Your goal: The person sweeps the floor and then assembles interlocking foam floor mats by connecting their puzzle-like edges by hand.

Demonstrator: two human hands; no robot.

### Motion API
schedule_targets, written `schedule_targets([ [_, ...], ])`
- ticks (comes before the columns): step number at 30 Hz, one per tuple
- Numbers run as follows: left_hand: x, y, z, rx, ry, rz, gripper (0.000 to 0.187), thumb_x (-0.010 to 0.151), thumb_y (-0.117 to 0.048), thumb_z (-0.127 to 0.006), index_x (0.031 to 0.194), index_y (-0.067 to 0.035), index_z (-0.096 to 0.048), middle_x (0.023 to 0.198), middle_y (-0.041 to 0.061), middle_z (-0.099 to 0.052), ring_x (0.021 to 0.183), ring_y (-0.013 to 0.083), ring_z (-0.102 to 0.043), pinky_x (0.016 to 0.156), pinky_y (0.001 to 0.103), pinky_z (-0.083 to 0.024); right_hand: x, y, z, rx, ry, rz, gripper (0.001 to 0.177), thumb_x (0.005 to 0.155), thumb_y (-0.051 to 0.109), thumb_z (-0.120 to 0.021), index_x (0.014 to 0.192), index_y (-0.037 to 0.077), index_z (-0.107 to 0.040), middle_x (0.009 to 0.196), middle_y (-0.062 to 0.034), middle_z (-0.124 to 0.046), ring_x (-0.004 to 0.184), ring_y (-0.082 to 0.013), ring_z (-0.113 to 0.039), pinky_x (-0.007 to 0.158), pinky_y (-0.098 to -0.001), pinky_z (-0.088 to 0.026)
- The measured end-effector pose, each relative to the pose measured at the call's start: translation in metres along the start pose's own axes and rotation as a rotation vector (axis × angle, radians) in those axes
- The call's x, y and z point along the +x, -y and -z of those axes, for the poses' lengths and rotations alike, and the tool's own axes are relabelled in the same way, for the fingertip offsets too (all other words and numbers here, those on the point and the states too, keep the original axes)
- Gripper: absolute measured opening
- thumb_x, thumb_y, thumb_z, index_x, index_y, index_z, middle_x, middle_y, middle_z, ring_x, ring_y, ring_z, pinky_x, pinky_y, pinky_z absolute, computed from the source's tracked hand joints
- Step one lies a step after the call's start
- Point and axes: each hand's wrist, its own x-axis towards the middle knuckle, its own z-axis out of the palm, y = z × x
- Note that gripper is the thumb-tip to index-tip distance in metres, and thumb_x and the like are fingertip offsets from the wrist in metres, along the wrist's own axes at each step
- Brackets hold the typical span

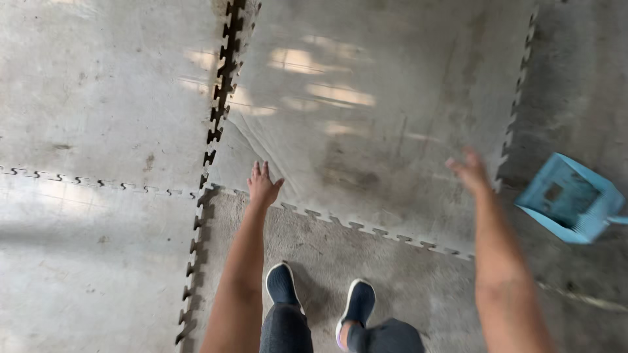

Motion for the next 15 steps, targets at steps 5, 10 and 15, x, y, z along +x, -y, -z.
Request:
schedule_targets([
  [5, 0.088, 0.089, -0.059, 0.028, -0.057, 0.056, 0.097, 0.091, -0.053, -0.071, 0.164, -0.014, -0.019, 0.171, 0.018, -0.012, 0.156, 0.0376, -0.015, 0.123, 0.057, -0.019, 0.045, -0.052, -0.202, -0.428, 0.084, 0.304, 0.107, 0.072, 0.060, -0.083, 0.157, 0.012, -0.039, 0.167, -0.0164, -0.028, 0.154, -0.0332, -0.028, 0.122, -0.0471, -0.032],
  [10, 0.166, 0.171, -0.074, 0.046, -0.153, 0.130, 0.103, 0.087, -0.055, -0.073, 0.163, -0.011, -0.020, 0.170, 0.019, -0.012, 0.156, 0.0382, -0.015, 0.123, 0.057, -0.018, 0.086, -0.040, -0.330, -0.449, 0.110, 0.370, 0.115, 0.069, 0.064, -0.081, 0.160, 0.013, -0.032, 0.172, -0.0162, -0.012, 0.158, -0.0352, -0.013, 0.122, -0.0522, -0.029],
  [15, 0.213, 0.216, -0.068, -0.013, -0.165, 0.246, 0.117, 0.077, -0.068, -0.074, 0.160, -0.006, -0.020, 0.161, 0.018, -0.030, 0.145, 0.0369, -0.032, 0.115, 0.056, -0.030, 0.097, -0.039, -0.393, -0.628, 0.020, 0.168, 0.131, 0.067, 0.072, -0.080, 0.166, 0.017, -0.013, 0.172, -0.0160, 0.009, 0.156, -0.0402, 0.011, 0.119, -0.0741, -0.003],
])
